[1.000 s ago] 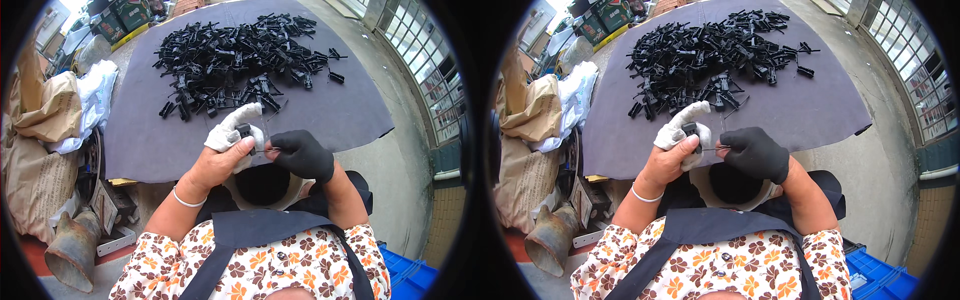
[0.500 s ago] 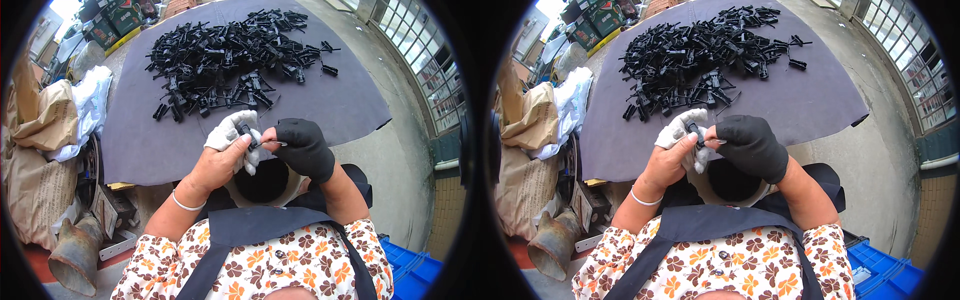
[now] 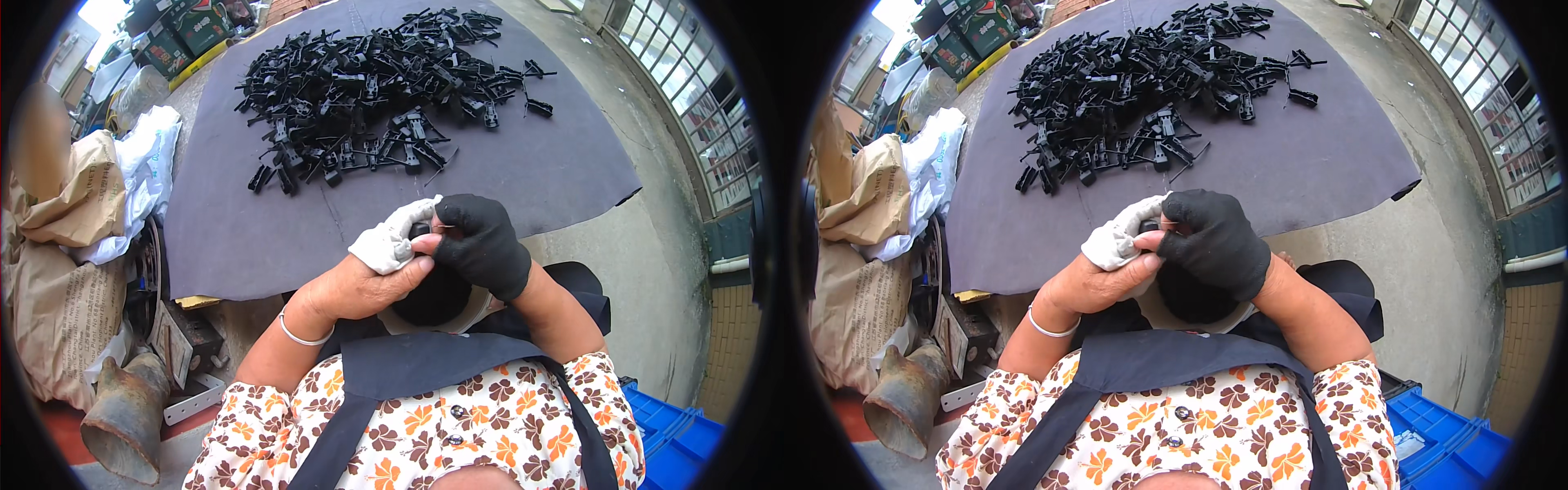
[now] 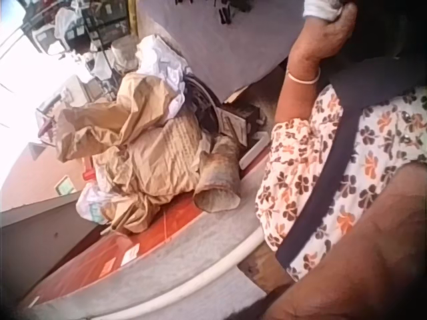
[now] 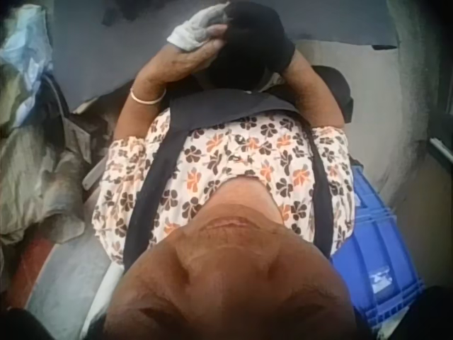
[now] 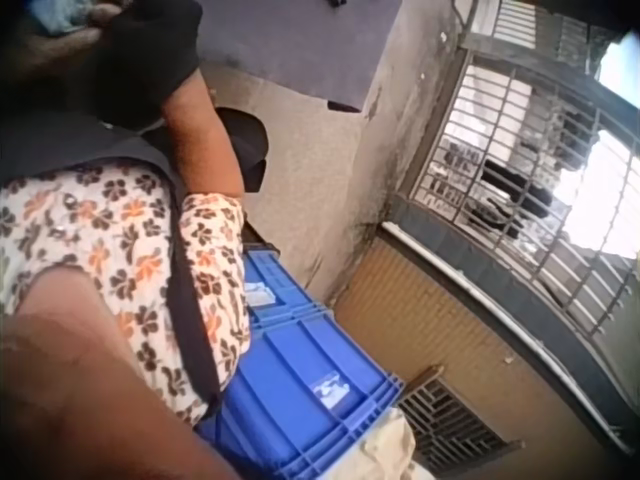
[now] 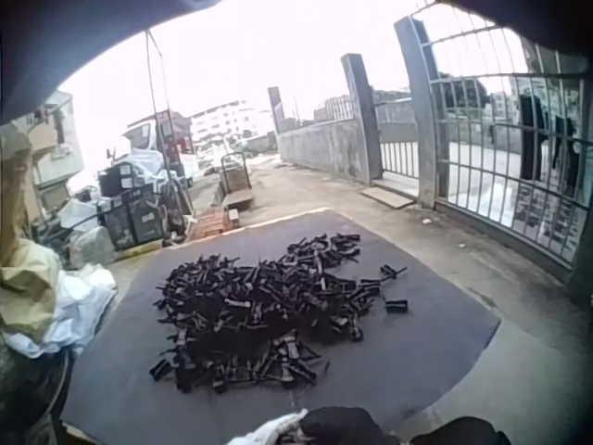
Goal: Assembling small black plastic components by manually inserting metal pins.
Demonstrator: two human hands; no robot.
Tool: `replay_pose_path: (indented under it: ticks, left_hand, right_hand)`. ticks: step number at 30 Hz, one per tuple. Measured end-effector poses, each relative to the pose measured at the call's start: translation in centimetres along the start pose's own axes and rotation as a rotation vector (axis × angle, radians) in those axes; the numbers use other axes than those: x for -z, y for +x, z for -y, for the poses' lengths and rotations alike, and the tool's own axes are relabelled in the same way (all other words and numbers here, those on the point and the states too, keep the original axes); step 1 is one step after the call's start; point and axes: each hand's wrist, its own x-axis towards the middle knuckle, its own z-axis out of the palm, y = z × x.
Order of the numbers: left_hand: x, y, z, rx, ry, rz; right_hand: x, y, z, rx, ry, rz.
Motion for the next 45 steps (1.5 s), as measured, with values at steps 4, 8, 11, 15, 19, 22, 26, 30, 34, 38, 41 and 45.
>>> replay_pose_path:
  ticks: [4,8,11,15,19,22,26,30,34,38,41,45]
  left_hand:
    - [-0.3,-0.1,-0.8,0.190,-0.056,-0.020]
    - [-0.6,-0.3,-0.6,0.236,-0.349,-0.140]
    - [-0.3,-0.6,-0.6,0.250,-0.443,-0.122]
    - [-0.3,-0.6,-0.8,0.247,-0.245,-0.137]
    - [-0.3,-0.6,-0.9,0.232,-0.139,-0.091]
    - [-0.5,-0.5,-1.4,0.235,-0.122,-0.087]
    - [-0.4,-0.3,-1.2,0.308,-0.367,-0.096]
    - [-0.5,-0.4,-0.7,0.281,-0.239,-0.122]
    - [-0.9,-0.5,-1.5,0.263,-0.247,-0.099]
    - [-0.4,-0.5,-1.0,0.293,-0.202,-0.094]
    - [-0.7,-0.5,-0.6,0.290,-0.303,-0.182]
    - [-0.8,-0.5,0.0,0.200,-0.011,-0.219]
  right_hand:
    - [-0.1,0.0,0.5,0.025,0.001,-0.004]
    - [0.8,0.0,0.2,-0.173,0.076,0.175]
    - [0.8,-0.1,0.9,-0.128,0.013,0.192]
    - [1.0,0.0,1.7,-0.112,-0.015,0.206]
    - [0.7,-0.1,1.4,-0.068,-0.056,0.174]
    - [0.8,-0.1,1.4,-0.146,0.048,0.131]
    - [1.0,0.0,1.3,-0.178,0.097,0.173]
    - [0.9,-0.1,0.8,-0.100,0.048,0.175]
    - [1.0,-0.2,1.0,-0.135,0.037,0.179]
    - [1.0,-0.1,1.1,-0.184,0.049,0.213]
    - [0.8,-0.1,1.2,-0.135,0.076,0.207]
    - [0.7,-0.1,1.0,-0.201,0.056,0.227]
